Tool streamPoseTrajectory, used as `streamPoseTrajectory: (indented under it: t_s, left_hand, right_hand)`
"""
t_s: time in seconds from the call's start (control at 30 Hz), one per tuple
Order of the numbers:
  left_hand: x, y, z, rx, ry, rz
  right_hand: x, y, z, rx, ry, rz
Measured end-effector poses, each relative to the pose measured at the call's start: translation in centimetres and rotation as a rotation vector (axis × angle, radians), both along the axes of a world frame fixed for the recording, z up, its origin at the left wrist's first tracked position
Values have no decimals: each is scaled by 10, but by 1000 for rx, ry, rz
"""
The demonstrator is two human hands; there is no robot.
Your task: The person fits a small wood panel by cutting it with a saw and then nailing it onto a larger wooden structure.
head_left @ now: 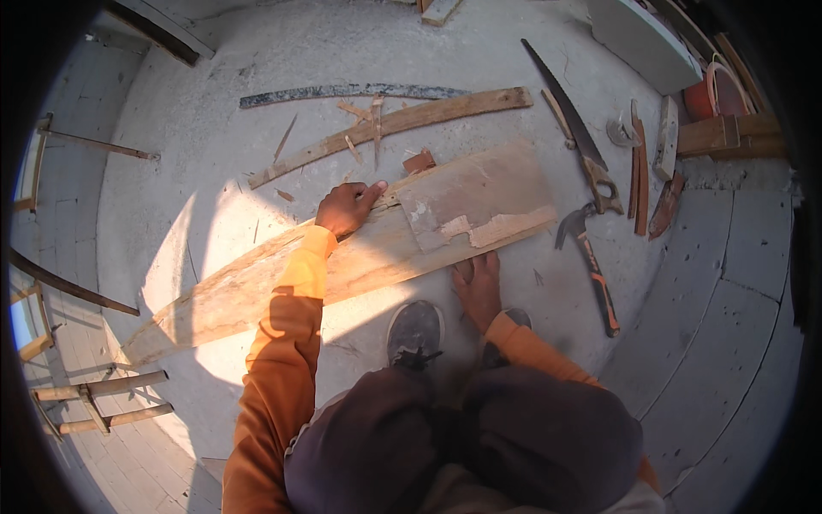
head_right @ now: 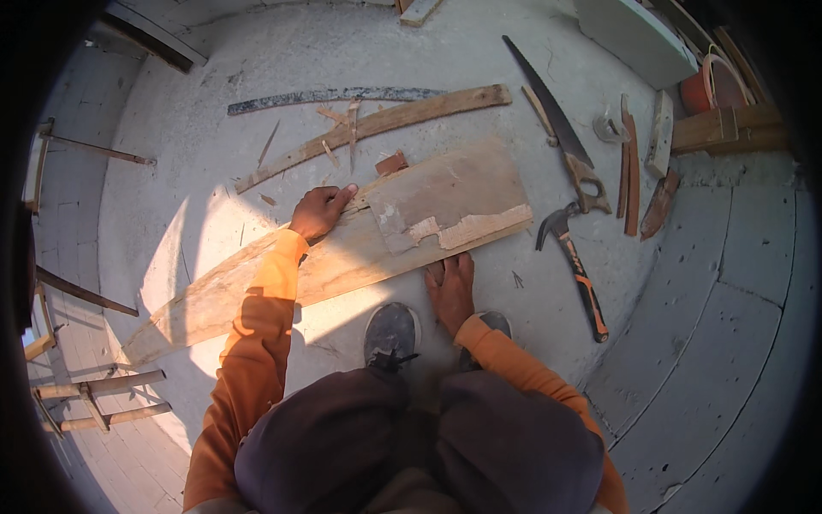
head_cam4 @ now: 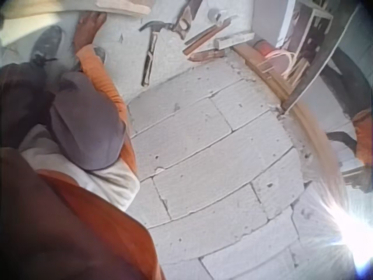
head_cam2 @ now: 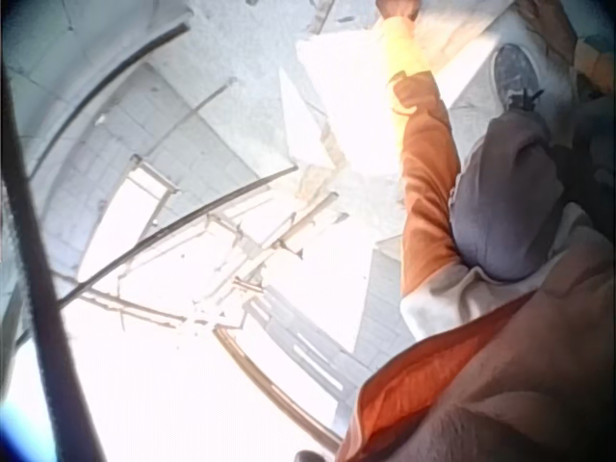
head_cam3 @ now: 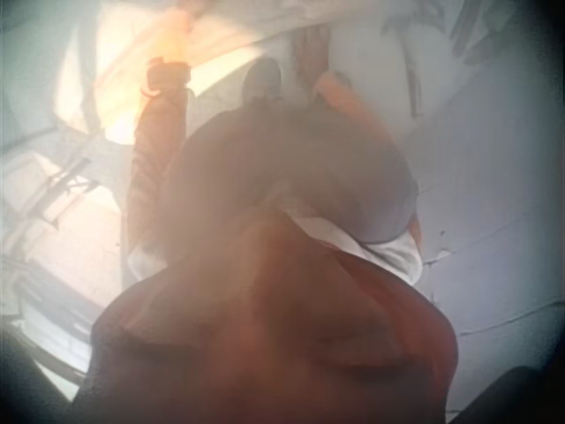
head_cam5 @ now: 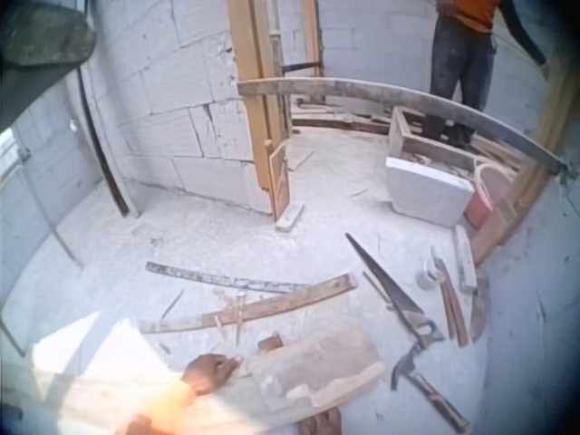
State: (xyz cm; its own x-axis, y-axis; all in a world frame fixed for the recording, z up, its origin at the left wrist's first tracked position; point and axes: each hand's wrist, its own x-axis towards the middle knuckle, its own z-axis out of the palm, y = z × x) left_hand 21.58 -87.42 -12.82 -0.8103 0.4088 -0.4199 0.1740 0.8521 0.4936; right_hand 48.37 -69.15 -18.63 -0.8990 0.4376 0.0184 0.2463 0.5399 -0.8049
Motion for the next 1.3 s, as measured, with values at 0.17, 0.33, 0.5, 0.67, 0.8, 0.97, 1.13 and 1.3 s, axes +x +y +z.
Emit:
streamPoseTrajectory:
  t_s: [0.17,0.33,0.5,0.67,0.8,0.97,1.13,1.3]
  left_hand:
    - [-2,2,1,-52,-69,-25]
    - [-1,2,-3,-41,-41,-35]
    - [1,-3,-9,-40,-58,-44]
    - [5,2,-12,-37,-50,-19]
    - [7,6,-12,-84,-64,-35]
    - [10,-5,-16,-91,1,-36]
    - [16,0,-23,225,285,35]
    - [60,38,-5,481,765,73]
  right_hand:
    - [8,4,7,-96,-175,-2]
    - [10,3,6,-138,-128,-2]
    - [4,-2,14,-127,-87,20]
    - [5,1,11,-184,-128,-2]
    - [3,10,22,-184,-153,10]
    - [28,80,54,-240,-341,9]
    - [85,146,29,13,-248,-184]
    - [101,142,10,6,-190,-164]
